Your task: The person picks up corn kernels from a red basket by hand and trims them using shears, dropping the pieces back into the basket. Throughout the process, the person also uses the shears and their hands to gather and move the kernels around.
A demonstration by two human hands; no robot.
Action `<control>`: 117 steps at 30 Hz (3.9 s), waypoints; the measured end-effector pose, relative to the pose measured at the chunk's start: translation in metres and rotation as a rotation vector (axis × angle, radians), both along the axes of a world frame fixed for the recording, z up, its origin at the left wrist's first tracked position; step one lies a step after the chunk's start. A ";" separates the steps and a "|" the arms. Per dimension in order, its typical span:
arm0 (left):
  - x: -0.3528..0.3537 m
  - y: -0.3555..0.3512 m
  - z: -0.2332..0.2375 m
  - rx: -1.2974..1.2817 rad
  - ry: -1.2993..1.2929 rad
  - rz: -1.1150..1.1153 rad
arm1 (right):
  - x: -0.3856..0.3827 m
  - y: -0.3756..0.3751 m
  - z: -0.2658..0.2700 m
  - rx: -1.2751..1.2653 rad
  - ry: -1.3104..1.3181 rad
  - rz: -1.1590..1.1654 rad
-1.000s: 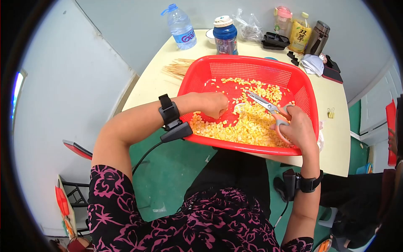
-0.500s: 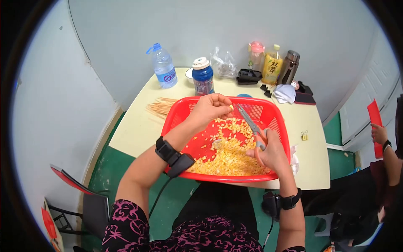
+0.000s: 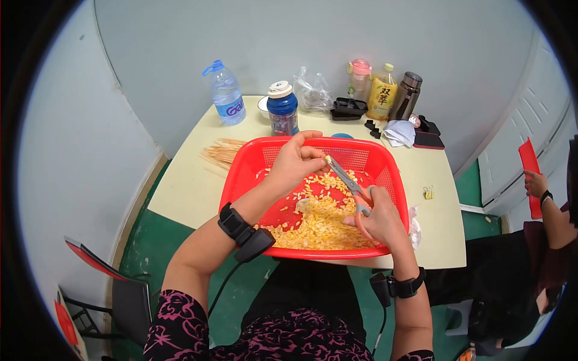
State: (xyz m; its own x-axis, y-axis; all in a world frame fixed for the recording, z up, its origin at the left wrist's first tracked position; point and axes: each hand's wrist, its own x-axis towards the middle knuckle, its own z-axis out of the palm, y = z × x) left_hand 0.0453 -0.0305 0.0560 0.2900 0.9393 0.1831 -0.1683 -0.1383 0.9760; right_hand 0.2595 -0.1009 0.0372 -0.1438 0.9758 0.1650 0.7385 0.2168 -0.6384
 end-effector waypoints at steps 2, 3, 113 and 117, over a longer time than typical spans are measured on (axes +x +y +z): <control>0.001 0.001 -0.002 -0.005 0.004 0.002 | 0.000 0.000 0.000 0.005 0.011 -0.006; 0.001 0.001 -0.003 -0.008 0.006 0.004 | 0.000 0.000 0.000 0.007 0.016 -0.008; -0.006 0.010 -0.027 -0.185 0.168 0.135 | -0.001 0.002 -0.001 0.028 -0.026 -0.100; -0.009 0.009 -0.026 -0.220 0.338 0.203 | 0.000 0.004 -0.009 0.131 -0.087 -0.092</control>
